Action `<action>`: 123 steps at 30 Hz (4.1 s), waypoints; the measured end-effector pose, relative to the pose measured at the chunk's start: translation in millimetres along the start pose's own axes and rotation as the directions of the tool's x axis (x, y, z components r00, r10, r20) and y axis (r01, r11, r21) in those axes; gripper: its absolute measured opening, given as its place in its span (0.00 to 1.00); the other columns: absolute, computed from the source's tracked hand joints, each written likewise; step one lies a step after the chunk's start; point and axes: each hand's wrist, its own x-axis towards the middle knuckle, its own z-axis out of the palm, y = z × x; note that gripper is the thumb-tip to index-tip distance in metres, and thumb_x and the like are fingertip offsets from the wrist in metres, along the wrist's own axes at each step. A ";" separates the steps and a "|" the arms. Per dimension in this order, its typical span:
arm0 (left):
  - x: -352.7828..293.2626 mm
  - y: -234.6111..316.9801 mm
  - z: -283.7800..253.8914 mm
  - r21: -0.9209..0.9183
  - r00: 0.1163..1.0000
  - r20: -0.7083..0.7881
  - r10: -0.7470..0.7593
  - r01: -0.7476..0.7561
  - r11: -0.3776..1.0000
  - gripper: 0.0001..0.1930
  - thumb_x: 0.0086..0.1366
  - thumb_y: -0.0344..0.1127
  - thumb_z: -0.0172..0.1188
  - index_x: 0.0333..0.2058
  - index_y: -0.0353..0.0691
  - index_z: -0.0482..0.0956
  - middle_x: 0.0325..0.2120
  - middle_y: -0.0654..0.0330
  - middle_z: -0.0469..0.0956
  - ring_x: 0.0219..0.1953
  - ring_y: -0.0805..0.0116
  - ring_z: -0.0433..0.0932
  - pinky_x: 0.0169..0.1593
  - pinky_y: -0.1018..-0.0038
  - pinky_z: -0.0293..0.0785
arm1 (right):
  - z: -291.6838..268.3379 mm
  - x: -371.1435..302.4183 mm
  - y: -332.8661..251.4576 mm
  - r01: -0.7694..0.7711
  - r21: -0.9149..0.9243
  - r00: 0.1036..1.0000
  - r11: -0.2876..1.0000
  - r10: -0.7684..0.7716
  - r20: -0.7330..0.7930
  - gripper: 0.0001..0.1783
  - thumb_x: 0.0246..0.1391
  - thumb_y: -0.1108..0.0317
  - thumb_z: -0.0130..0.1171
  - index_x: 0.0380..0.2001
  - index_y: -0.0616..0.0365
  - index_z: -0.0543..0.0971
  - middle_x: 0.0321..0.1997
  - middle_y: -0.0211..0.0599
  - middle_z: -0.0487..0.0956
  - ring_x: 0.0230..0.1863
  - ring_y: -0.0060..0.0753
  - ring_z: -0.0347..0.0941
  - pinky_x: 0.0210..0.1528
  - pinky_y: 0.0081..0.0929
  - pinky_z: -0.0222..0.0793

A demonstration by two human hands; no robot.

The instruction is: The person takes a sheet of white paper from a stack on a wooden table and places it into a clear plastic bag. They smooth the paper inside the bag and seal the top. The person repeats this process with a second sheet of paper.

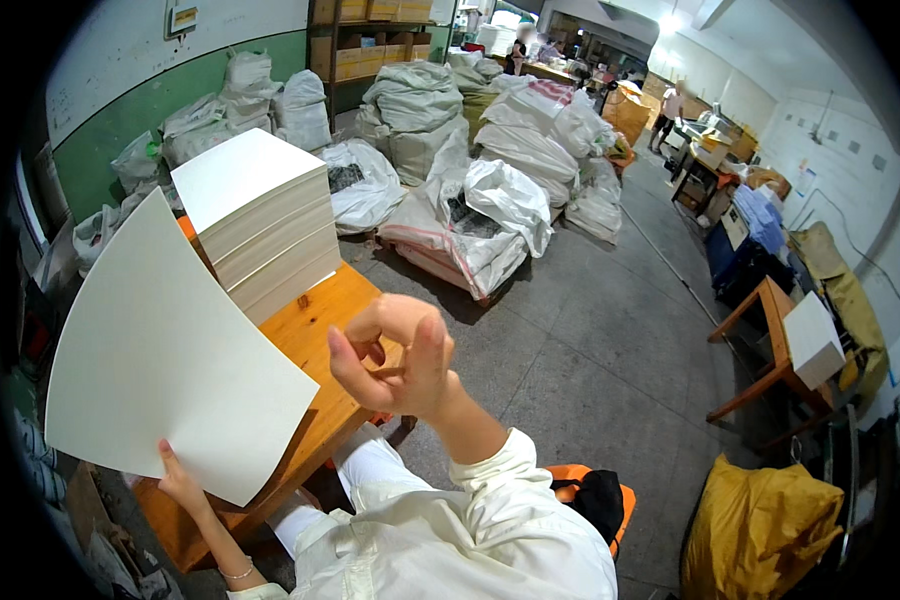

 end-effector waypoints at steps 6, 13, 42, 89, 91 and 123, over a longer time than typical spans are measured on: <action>9.8 -35.3 -23.1 0.004 0.994 0.090 -0.057 0.057 0.998 0.21 0.66 0.43 0.53 0.41 0.24 0.74 0.35 0.62 0.75 0.34 0.76 0.68 0.39 0.80 0.66 | 9.8 -17.9 4.1 -0.224 -0.062 0.957 0.973 0.232 0.174 0.59 0.44 0.82 0.56 0.65 0.49 0.24 0.25 0.34 0.72 0.20 0.23 0.66 0.25 0.19 0.65; 5.4 -5.6 -19.5 -0.073 0.984 0.178 0.030 -0.017 0.997 0.20 0.65 0.44 0.54 0.40 0.27 0.74 0.38 0.60 0.74 0.37 0.72 0.70 0.43 0.77 0.66 | 73.5 -69.3 42.3 -0.783 0.230 0.599 0.577 0.602 0.529 0.51 0.48 0.62 0.64 0.66 0.60 0.43 0.60 0.51 0.63 0.58 0.41 0.62 0.59 0.37 0.57; -9.9 -29.0 0.9 -0.093 0.942 0.332 -0.048 0.083 0.992 0.20 0.66 0.38 0.54 0.48 0.25 0.69 0.47 0.55 0.72 0.47 0.68 0.70 0.53 0.72 0.64 | 123.8 -149.5 29.1 -0.903 0.404 0.389 0.144 0.673 0.629 0.09 0.54 0.70 0.56 0.37 0.64 0.77 0.31 0.27 0.78 0.35 0.16 0.69 0.37 0.21 0.67; 36.4 -48.6 -48.9 0.795 0.962 0.183 -0.201 -0.024 0.606 0.33 0.51 0.32 0.67 0.54 0.35 0.62 0.48 0.47 0.67 0.50 0.50 0.67 0.51 0.62 0.65 | 233.8 -0.8 235.2 -0.352 -0.101 0.412 0.931 0.251 0.876 0.25 0.40 0.62 0.68 0.45 0.55 0.78 0.43 0.41 0.79 0.44 0.40 0.75 0.48 0.31 0.67; 36.2 -31.9 -44.1 0.850 0.961 0.182 -0.208 -0.048 0.524 0.35 0.49 0.32 0.68 0.56 0.38 0.61 0.56 0.50 0.58 0.56 0.50 0.59 0.57 0.60 0.58 | 236.9 0.2 237.5 -0.389 -0.142 0.318 0.910 0.278 0.907 0.26 0.38 0.63 0.69 0.46 0.53 0.78 0.40 0.39 0.80 0.41 0.37 0.75 0.45 0.30 0.68; 207.5 130.8 260.2 0.185 0.375 0.885 0.274 -0.826 0.532 0.18 0.50 0.45 0.65 0.28 0.33 0.79 0.25 0.49 0.78 0.30 0.53 0.76 0.35 0.67 0.72 | 238.5 -37.0 290.4 -0.827 0.008 0.386 0.562 0.557 0.735 0.20 0.56 0.58 0.55 0.43 0.65 0.77 0.30 0.31 0.78 0.28 0.17 0.68 0.29 0.16 0.64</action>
